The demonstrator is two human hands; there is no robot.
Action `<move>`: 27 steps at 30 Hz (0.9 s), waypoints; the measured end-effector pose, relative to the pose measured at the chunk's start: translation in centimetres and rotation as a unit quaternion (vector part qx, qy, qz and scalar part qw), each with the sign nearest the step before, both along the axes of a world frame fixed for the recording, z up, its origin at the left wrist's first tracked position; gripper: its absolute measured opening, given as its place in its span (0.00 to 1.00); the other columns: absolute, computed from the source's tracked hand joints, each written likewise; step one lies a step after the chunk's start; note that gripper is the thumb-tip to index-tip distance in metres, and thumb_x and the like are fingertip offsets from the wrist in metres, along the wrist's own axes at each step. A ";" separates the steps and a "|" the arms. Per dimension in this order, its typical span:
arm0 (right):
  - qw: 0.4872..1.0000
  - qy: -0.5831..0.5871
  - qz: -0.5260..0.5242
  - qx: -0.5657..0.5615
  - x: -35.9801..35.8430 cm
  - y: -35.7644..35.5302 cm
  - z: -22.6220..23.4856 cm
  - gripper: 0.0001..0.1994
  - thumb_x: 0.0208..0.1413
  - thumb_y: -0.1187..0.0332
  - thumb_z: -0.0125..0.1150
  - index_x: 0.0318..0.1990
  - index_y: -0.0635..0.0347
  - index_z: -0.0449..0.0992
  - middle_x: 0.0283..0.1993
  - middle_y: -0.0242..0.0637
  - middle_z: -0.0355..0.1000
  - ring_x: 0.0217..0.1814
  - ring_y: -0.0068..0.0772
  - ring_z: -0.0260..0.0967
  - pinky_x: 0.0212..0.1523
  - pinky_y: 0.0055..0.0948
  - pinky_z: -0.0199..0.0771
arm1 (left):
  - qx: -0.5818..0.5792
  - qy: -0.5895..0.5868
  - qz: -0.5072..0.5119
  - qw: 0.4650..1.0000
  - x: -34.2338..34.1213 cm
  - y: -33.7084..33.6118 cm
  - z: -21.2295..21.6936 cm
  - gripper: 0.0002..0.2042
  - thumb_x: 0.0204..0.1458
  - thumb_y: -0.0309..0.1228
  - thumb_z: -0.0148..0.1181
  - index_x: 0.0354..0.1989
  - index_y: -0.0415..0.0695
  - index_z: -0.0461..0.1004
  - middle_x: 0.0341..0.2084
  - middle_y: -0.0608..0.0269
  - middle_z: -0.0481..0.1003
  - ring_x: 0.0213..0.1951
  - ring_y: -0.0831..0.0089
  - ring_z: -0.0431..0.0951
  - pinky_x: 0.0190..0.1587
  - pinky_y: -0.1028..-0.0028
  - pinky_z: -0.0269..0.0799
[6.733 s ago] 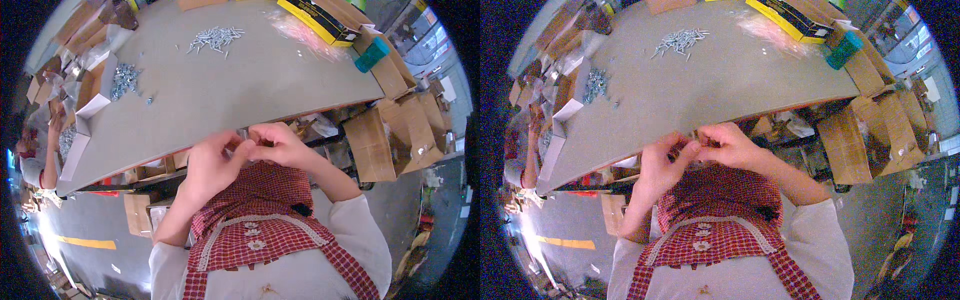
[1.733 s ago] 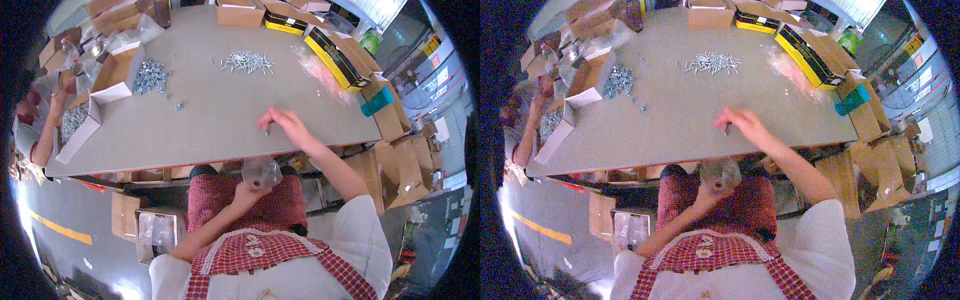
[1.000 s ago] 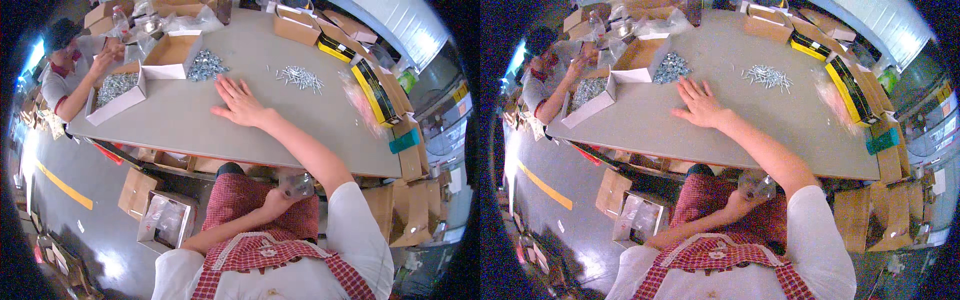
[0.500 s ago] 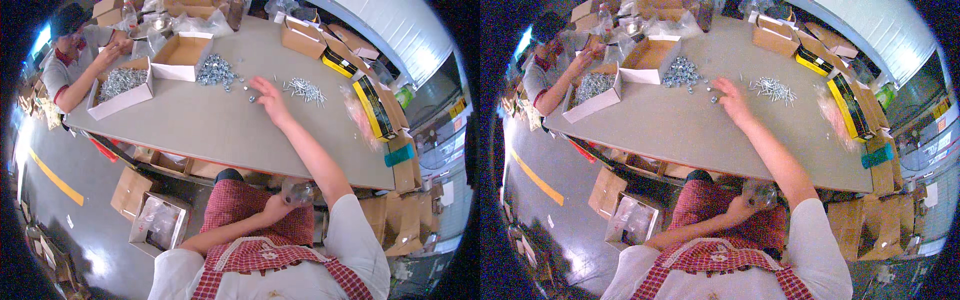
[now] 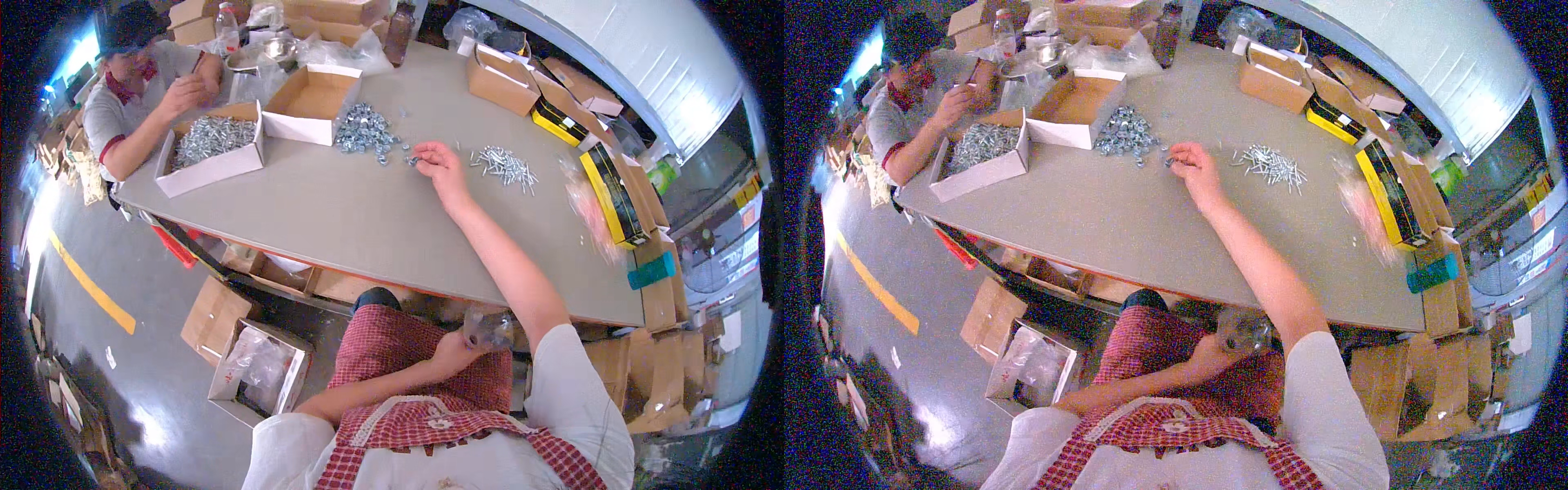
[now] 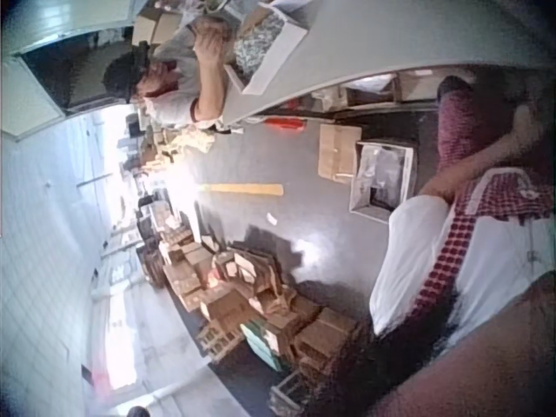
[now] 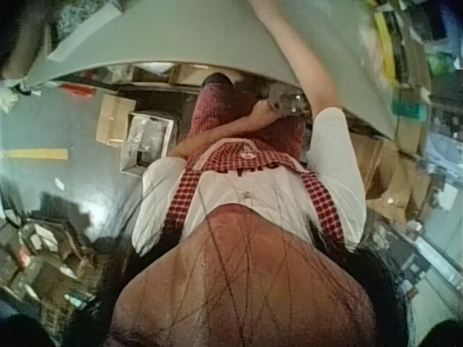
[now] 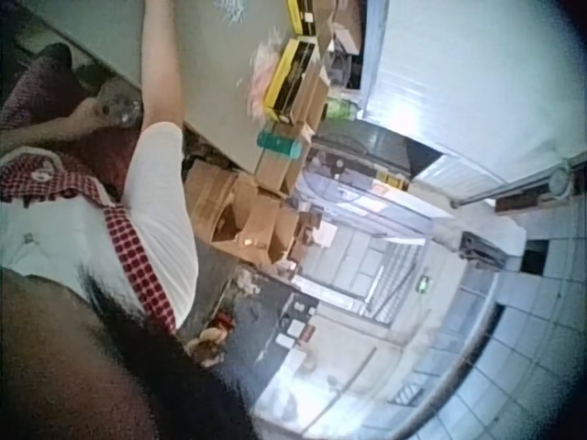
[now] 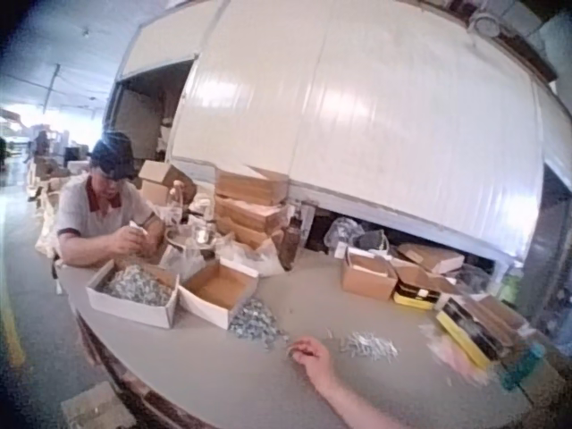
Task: Packing small screws or bolts into clear plastic bags at a workstation.
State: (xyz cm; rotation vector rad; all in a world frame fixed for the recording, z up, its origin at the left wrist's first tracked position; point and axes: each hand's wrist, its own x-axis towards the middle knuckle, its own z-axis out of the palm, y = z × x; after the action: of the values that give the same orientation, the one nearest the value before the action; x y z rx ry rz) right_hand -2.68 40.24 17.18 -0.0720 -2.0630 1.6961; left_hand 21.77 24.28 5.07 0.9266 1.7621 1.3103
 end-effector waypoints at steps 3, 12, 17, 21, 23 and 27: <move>0.999 -0.003 0.027 0.042 -0.5 -2.0 0.6 0.16 0.54 0.76 0.58 0.51 0.58 0.75 0.41 0.31 0.76 0.44 0.24 0.70 0.48 0.26 0.69 | 0.094 -0.025 0.082 0.992 0.8 0.2 -0.8 0.26 0.48 0.53 0.65 0.47 0.45 0.75 0.37 0.44 0.79 0.42 0.46 0.79 0.41 0.54 0.75; 0.900 0.086 -0.025 0.426 -4.9 -0.9 -1.2 0.21 0.54 0.78 0.52 0.56 0.61 0.73 0.61 0.49 0.69 0.62 0.50 0.66 0.62 0.40 0.66 | 0.048 -0.012 0.030 0.998 0.5 -0.1 -0.3 0.23 0.54 0.52 0.60 0.53 0.51 0.75 0.44 0.52 0.79 0.47 0.52 0.79 0.49 0.60 0.75; 0.915 0.029 -0.014 0.402 -2.5 -0.2 -1.6 0.29 0.45 0.84 0.46 0.59 0.60 0.72 0.64 0.45 0.67 0.66 0.44 0.64 0.65 0.37 0.63 | 0.058 -0.015 0.022 0.998 0.1 -0.9 1.0 0.23 0.54 0.53 0.60 0.51 0.50 0.77 0.44 0.51 0.79 0.47 0.52 0.79 0.48 0.60 0.75; 0.986 -0.052 0.048 0.151 0.1 2.4 -0.2 0.32 0.38 0.85 0.43 0.57 0.61 0.73 0.61 0.41 0.71 0.66 0.36 0.66 0.63 0.30 0.64 | 0.001 -0.014 -0.017 1.000 0.2 -0.4 0.2 0.25 0.53 0.54 0.61 0.52 0.50 0.76 0.44 0.51 0.79 0.47 0.52 0.79 0.48 0.60 0.75; 0.998 -0.047 0.047 0.020 0.6 2.8 0.5 0.31 0.38 0.84 0.45 0.55 0.62 0.74 0.61 0.40 0.72 0.65 0.35 0.66 0.61 0.29 0.65 | 0.045 -0.011 0.002 0.999 0.4 -0.4 0.2 0.26 0.53 0.55 0.61 0.52 0.50 0.76 0.44 0.50 0.79 0.47 0.52 0.79 0.48 0.60 0.75; 0.993 -0.080 0.048 -0.067 1.7 1.9 1.8 0.29 0.35 0.82 0.46 0.52 0.67 0.75 0.61 0.40 0.70 0.66 0.35 0.64 0.61 0.26 0.64 | 0.066 -0.016 0.030 0.997 0.1 -0.8 1.7 0.25 0.52 0.55 0.61 0.51 0.49 0.77 0.43 0.51 0.80 0.46 0.53 0.80 0.47 0.60 0.75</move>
State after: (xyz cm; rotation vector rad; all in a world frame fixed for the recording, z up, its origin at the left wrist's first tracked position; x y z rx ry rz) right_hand -0.93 42.12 19.01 -0.1595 -2.0943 1.9430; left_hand 21.88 23.51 6.76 0.9261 1.7082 1.4864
